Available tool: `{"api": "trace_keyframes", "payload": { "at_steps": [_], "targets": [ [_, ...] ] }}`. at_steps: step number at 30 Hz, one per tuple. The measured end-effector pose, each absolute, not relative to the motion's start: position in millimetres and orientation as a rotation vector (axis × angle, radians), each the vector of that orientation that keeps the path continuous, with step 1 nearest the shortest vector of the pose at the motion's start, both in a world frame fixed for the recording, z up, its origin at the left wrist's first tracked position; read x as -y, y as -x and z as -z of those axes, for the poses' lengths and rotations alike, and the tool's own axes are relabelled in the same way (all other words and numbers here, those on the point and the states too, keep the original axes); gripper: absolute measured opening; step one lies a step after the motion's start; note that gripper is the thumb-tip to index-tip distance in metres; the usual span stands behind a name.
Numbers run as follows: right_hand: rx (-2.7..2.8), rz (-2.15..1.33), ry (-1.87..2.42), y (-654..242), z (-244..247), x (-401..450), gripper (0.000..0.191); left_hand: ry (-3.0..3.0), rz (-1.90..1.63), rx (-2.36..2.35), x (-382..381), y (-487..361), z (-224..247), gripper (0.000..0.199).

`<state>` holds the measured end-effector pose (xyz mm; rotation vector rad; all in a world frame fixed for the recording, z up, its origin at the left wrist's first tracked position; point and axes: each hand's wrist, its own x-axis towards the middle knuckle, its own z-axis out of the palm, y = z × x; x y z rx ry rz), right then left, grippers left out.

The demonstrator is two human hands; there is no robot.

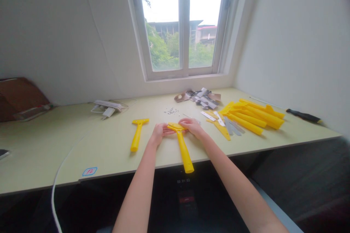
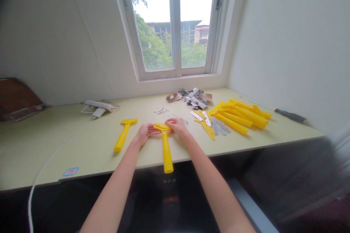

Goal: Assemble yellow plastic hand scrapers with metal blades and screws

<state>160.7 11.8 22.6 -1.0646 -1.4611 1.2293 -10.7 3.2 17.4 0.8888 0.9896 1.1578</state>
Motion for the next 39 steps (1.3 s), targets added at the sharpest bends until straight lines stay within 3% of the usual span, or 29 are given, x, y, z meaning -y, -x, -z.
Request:
{"api": "trace_keyframes", "payload": {
  "at_steps": [22, 33, 39],
  "targets": [
    [1.480, -1.227, 0.997, -160.4, -20.4, -13.7, 0.022, -0.956, -1.206, -0.958, 4.4, 5.4, -21.5, 0.020],
    [1.330, -1.202, 0.926, -158.5, -18.2, -18.4, 0.033, -1.109, -1.107, -0.926, 15.5, -19.5, -16.9, 0.035],
    [1.371, -1.291, 0.923, -154.6, -19.8, -14.2, 0.033, -1.146, -1.176, -0.988, 11.8, -21.5, -11.1, 0.024]
  ]
}}
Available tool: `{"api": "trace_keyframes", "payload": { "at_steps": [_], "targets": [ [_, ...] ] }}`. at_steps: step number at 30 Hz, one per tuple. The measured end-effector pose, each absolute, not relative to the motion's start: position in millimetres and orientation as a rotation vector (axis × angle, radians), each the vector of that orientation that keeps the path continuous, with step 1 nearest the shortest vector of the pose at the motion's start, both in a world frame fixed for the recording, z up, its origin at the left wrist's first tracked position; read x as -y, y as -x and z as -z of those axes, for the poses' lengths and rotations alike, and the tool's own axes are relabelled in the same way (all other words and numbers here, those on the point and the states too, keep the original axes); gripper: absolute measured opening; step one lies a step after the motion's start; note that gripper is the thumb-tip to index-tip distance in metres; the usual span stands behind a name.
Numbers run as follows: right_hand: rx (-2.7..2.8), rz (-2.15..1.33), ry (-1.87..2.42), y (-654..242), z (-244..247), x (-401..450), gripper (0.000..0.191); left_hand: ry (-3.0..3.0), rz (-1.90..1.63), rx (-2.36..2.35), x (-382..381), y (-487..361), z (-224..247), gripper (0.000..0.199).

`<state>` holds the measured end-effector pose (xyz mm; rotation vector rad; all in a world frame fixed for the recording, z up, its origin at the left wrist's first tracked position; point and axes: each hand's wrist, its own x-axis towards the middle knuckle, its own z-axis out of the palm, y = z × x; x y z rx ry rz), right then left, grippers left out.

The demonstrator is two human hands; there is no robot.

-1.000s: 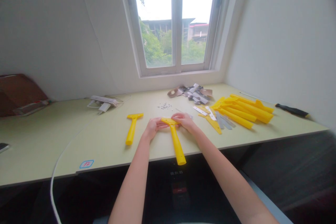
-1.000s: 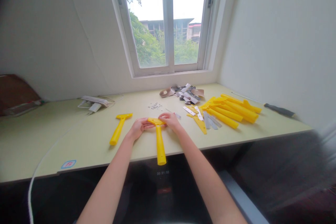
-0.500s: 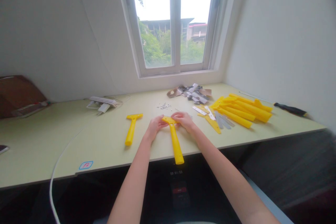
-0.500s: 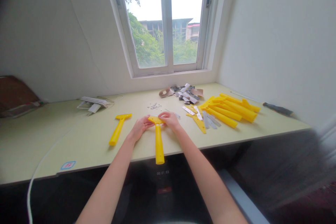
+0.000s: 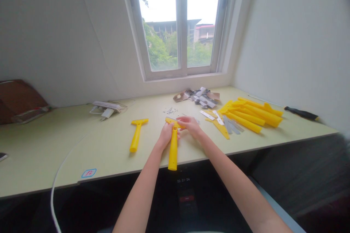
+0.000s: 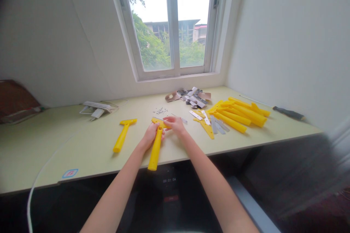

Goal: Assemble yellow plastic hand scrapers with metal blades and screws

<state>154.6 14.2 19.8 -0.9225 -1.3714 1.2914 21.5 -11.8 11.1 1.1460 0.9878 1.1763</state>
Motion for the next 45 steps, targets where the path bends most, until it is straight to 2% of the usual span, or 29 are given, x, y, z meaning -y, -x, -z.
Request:
{"api": "trace_keyframes", "payload": {
  "at_steps": [5, 10, 18, 30, 35, 41, 45],
  "targets": [
    [1.422, -1.310, 0.963, -154.9, -28.7, -5.9, 0.028, -1.154, -1.197, -1.004, 6.3, -19.1, -7.2, 0.022],
    [1.514, -1.188, 0.990, -155.2, -32.6, -5.2, 0.023, -1.202, -1.120, -0.972, 7.3, -16.1, -10.3, 0.022],
    [1.533, -1.142, 1.021, -155.6, -25.4, -11.7, 0.022, -1.203, -1.058, -0.951, 8.3, -14.8, -12.2, 0.020],
    [1.453, -1.316, 1.030, -158.1, -27.4, -12.1, 0.022, -1.235, -1.027, -0.913, 7.8, -14.6, -12.1, 0.021],
    [1.472, -1.248, 1.051, -158.0, -26.5, -12.6, 0.021, -1.213, -1.000, -0.957, 8.2, -15.9, -15.6, 0.020],
    [1.467, -1.372, 1.008, -158.8, -25.7, -13.2, 0.029, -1.218, -1.002, -0.969, 8.0, -17.1, -17.8, 0.020],
    [1.463, -1.371, 1.011, -159.1, -25.8, -13.8, 0.028, -1.198, -0.981, -0.971, 7.3, -17.3, -17.3, 0.021]
  ]
}}
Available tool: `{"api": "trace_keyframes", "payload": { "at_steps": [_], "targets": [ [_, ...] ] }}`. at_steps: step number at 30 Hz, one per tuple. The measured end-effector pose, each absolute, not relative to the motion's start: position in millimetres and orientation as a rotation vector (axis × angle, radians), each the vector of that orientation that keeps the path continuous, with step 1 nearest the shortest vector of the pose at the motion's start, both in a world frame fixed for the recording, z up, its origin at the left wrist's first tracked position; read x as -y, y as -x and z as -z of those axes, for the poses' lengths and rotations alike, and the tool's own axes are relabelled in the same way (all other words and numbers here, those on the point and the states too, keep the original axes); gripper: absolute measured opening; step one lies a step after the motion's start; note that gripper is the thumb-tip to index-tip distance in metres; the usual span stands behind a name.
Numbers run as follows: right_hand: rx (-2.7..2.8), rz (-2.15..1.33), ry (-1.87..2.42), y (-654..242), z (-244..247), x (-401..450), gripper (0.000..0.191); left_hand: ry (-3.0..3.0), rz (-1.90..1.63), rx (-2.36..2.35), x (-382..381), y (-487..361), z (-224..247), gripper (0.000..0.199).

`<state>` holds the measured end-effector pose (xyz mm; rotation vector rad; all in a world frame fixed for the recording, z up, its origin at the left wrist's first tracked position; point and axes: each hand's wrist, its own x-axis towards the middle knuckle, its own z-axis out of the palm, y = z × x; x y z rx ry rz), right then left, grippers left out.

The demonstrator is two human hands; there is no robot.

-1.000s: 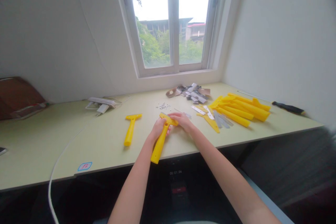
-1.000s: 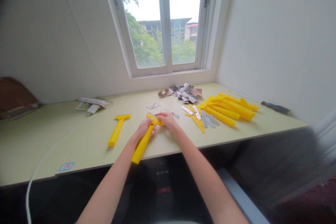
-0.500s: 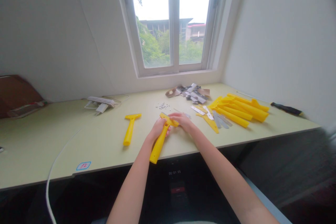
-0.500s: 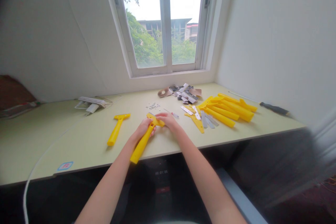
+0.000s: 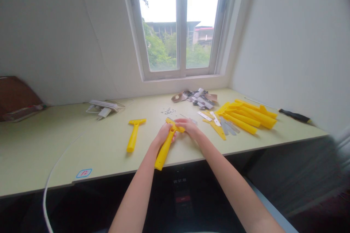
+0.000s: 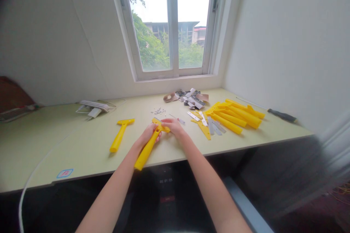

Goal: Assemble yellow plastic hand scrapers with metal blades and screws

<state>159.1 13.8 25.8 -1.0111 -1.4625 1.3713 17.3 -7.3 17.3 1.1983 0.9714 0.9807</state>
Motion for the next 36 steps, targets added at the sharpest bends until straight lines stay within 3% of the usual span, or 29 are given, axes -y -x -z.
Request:
{"api": "trace_keyframes", "payload": {
  "at_steps": [10, 16, 21, 29, 36],
  "targets": [
    [1.517, -1.295, 1.051, -158.8, -20.2, -18.3, 0.029, -1.260, -1.023, -0.942, 5.6, -16.0, -13.7, 0.018],
    [1.635, -0.546, 1.512, -156.5, -17.7, -51.0, 0.024, -1.242, -1.053, -0.974, 4.9, -16.3, -13.7, 0.016],
    [2.062, -0.067, 1.587, -151.9, -24.5, -75.9, 0.028, -1.227, -1.050, -0.997, 5.4, -16.1, -12.1, 0.017],
    [2.301, 0.188, 1.622, -147.0, -27.6, -88.7, 0.025, -1.225, -1.053, -0.948, 2.3, -15.1, -7.4, 0.015],
    [2.278, 0.139, 1.606, -143.8, -27.3, -88.4, 0.024, -1.214, -1.050, -0.974, 3.8, -16.0, -9.7, 0.015]
  ]
}}
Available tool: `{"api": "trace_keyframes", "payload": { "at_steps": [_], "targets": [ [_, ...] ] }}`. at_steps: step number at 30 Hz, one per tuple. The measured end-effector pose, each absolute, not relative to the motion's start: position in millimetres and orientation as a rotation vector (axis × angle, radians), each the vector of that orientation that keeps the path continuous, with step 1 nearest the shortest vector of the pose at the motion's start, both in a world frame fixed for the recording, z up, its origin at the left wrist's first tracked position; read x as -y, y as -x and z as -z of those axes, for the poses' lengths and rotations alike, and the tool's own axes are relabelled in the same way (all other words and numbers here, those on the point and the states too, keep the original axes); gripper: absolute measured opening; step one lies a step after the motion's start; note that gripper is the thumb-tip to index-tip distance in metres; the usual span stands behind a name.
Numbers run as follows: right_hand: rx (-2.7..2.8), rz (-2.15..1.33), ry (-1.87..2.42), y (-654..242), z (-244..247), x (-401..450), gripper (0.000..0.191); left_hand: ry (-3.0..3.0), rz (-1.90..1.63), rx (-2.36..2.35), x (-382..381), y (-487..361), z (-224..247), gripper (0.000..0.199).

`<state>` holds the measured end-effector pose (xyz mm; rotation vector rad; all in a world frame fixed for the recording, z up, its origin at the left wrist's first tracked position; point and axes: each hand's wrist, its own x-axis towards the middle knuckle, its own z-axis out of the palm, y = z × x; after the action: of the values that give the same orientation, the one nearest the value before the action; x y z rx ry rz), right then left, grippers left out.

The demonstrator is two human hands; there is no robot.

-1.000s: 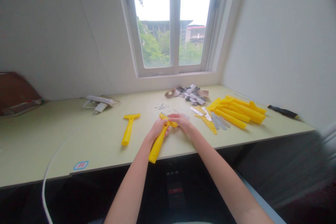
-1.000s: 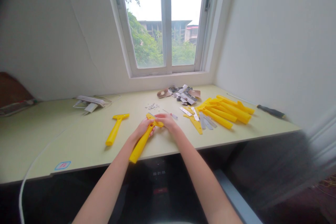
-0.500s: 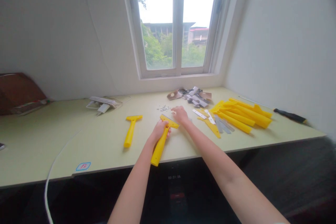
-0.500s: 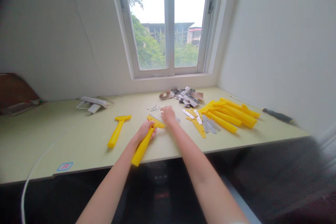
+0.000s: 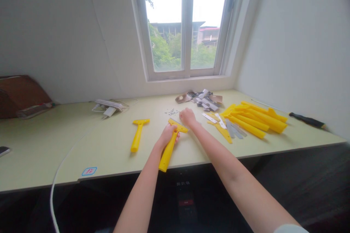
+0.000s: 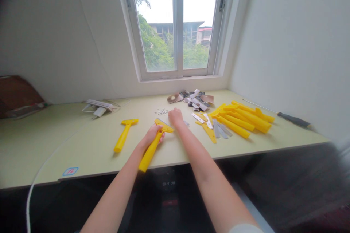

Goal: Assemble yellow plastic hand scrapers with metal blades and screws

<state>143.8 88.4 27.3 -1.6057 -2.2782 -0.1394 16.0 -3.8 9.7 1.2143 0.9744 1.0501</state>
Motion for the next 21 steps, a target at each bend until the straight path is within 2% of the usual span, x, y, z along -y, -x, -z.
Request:
{"api": "trace_keyframes", "payload": {
  "at_steps": [3, 7, 11, 21],
  "targets": [
    [2.187, -0.015, 1.595, -144.6, -28.7, -87.1, 0.020, -1.198, -1.051, -0.985, 4.2, -16.1, -10.5, 0.016],
    [1.939, -0.705, 1.360, -146.1, -43.1, -77.4, 0.018, -1.211, -1.042, -0.970, 3.0, -15.7, -9.6, 0.018],
    [1.910, -1.074, 1.132, -144.6, -65.1, -58.9, 0.025, -1.225, -1.070, -0.948, 2.9, -16.4, -9.9, 0.019],
    [2.087, -1.190, 0.957, -150.7, -68.9, -48.5, 0.017, -1.244, -1.048, -0.920, 4.7, -15.4, -12.7, 0.022]
  ]
}}
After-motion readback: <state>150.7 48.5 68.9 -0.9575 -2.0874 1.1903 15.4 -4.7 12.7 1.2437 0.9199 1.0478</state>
